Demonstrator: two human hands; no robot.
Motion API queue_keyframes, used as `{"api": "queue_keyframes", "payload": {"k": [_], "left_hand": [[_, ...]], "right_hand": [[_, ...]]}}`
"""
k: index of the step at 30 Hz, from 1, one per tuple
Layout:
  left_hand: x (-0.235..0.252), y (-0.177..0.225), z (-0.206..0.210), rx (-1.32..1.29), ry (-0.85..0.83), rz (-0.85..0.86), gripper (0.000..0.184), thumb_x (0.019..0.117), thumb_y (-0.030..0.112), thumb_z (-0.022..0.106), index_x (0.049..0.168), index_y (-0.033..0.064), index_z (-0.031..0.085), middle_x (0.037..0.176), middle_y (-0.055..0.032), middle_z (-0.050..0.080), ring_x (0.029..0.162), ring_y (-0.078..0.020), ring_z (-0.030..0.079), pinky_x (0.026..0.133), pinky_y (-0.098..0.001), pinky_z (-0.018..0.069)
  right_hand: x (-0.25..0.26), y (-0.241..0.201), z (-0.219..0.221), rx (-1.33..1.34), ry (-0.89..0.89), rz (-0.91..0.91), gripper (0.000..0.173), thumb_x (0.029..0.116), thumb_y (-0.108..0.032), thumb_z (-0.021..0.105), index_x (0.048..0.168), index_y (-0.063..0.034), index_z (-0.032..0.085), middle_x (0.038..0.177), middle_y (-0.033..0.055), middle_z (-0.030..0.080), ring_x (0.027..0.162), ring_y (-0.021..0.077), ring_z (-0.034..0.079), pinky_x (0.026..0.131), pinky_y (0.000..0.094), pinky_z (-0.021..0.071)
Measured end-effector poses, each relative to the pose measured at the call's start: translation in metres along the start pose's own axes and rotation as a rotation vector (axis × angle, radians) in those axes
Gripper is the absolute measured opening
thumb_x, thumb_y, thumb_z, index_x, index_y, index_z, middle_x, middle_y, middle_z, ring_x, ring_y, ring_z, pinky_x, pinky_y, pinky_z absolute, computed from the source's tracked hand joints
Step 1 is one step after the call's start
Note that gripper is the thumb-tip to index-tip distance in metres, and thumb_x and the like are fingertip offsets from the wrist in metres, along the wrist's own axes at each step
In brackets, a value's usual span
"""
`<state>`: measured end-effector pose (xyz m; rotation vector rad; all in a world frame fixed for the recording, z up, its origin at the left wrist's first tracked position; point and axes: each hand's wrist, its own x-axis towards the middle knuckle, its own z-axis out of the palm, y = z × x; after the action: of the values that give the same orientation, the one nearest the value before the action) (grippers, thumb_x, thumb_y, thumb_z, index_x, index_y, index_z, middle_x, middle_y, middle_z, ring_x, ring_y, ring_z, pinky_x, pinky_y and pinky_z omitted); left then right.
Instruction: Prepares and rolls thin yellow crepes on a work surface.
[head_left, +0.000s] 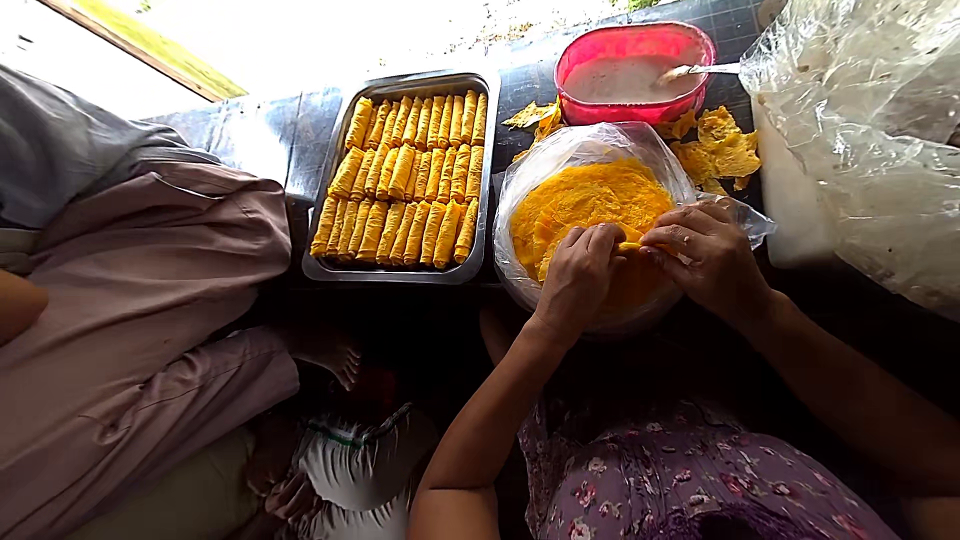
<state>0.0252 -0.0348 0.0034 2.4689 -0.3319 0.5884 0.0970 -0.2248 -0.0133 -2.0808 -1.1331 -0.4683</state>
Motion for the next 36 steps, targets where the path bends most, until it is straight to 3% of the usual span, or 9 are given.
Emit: {"api": "queue_keyframes", "payload": {"k": [3, 8, 14, 16, 19, 22, 26, 29, 36], "left_hand": [[-0.002, -0.001, 0.002, -0.006, 0.018, 0.012, 0.014, 0.0878, 0.003, 0.074, 0.100, -0.0019, 0.069, 0.092, -0.0138, 0.071, 0.089, -0.0276, 0.069, 0.083, -0.0371, 0.0558], [-0.003, 0.000, 0.003, 0.000, 0.030, 0.016, 0.013, 0.0882, 0.004, 0.074, 0.099, -0.0016, 0.070, 0.091, -0.0139, 0.071, 0.087, -0.0278, 0.068, 0.080, -0.0383, 0.0551], [-0.002, -0.001, 0.002, 0.009, 0.006, 0.028, 0.012, 0.0896, 0.004, 0.073, 0.099, -0.0014, 0.070, 0.092, -0.0142, 0.071, 0.089, -0.0285, 0.069, 0.082, -0.0380, 0.0554], [0.000, 0.000, 0.002, 0.013, -0.026, 0.032, 0.012, 0.0898, 0.005, 0.072, 0.101, -0.0006, 0.072, 0.096, -0.0145, 0.073, 0.093, -0.0301, 0.070, 0.085, -0.0399, 0.0561], [0.002, -0.001, 0.001, 0.022, -0.045, 0.032, 0.013, 0.0908, 0.005, 0.071, 0.102, 0.0003, 0.074, 0.097, -0.0147, 0.073, 0.093, -0.0302, 0.069, 0.084, -0.0395, 0.0558], [0.003, -0.003, 0.001, 0.002, -0.033, 0.039, 0.010, 0.0926, 0.005, 0.069, 0.100, 0.0009, 0.074, 0.096, -0.0136, 0.073, 0.092, -0.0286, 0.069, 0.084, -0.0378, 0.0555], [0.002, -0.005, 0.003, -0.030, -0.009, 0.045, 0.010, 0.0920, 0.003, 0.068, 0.099, 0.0008, 0.074, 0.096, -0.0130, 0.074, 0.092, -0.0272, 0.070, 0.085, -0.0365, 0.0550], [0.001, -0.004, 0.003, -0.029, -0.014, 0.029, 0.012, 0.0928, 0.004, 0.067, 0.101, 0.0019, 0.075, 0.097, -0.0126, 0.073, 0.093, -0.0276, 0.069, 0.085, -0.0377, 0.0550], [0.001, -0.004, 0.007, 0.006, -0.068, 0.008, 0.027, 0.0981, 0.007, 0.061, 0.119, 0.0109, 0.077, 0.099, -0.0120, 0.070, 0.092, -0.0293, 0.065, 0.077, -0.0419, 0.0525]], "right_hand": [[0.002, -0.004, 0.000, 0.110, -0.005, 0.131, 0.015, 0.0924, -0.014, 0.068, 0.094, -0.0034, 0.078, 0.102, 0.0167, 0.072, 0.101, 0.0323, 0.067, 0.091, 0.0459, 0.0498], [0.008, -0.008, -0.006, 0.205, 0.005, 0.302, 0.013, 0.0930, -0.010, 0.065, 0.094, -0.0008, 0.074, 0.102, 0.0156, 0.072, 0.101, 0.0252, 0.066, 0.088, 0.0371, 0.0506], [0.014, -0.015, -0.009, 0.030, -0.005, 0.429, 0.016, 0.0976, -0.009, 0.059, 0.100, 0.0031, 0.070, 0.092, 0.0185, 0.067, 0.076, 0.0264, 0.060, 0.068, 0.0398, 0.0499], [0.011, -0.013, -0.009, -0.017, 0.003, 0.435, 0.015, 0.0976, -0.006, 0.058, 0.104, 0.0035, 0.068, 0.093, 0.0190, 0.066, 0.078, 0.0305, 0.062, 0.071, 0.0450, 0.0515], [0.004, -0.008, -0.008, -0.034, 0.067, 0.190, 0.018, 0.0941, -0.003, 0.057, 0.104, 0.0057, 0.068, 0.103, 0.0211, 0.070, 0.095, 0.0334, 0.068, 0.086, 0.0457, 0.0538], [-0.003, -0.006, -0.006, -0.038, 0.022, 0.010, 0.023, 0.0939, -0.014, 0.060, 0.107, 0.0007, 0.072, 0.110, 0.0206, 0.071, 0.109, 0.0368, 0.066, 0.096, 0.0488, 0.0502], [-0.001, -0.001, 0.000, -0.070, 0.026, -0.013, 0.018, 0.0964, -0.016, 0.065, 0.102, -0.0020, 0.075, 0.104, 0.0184, 0.072, 0.102, 0.0348, 0.068, 0.091, 0.0451, 0.0524], [0.005, 0.004, -0.003, 0.017, 0.014, 0.002, 0.015, 0.0971, -0.010, 0.064, 0.099, -0.0019, 0.077, 0.100, 0.0144, 0.076, 0.100, 0.0298, 0.071, 0.095, 0.0426, 0.0524], [0.003, 0.002, -0.006, 0.062, 0.083, 0.128, 0.016, 0.0921, 0.001, 0.061, 0.098, 0.0015, 0.076, 0.097, 0.0155, 0.076, 0.097, 0.0296, 0.071, 0.095, 0.0416, 0.0529]]}}
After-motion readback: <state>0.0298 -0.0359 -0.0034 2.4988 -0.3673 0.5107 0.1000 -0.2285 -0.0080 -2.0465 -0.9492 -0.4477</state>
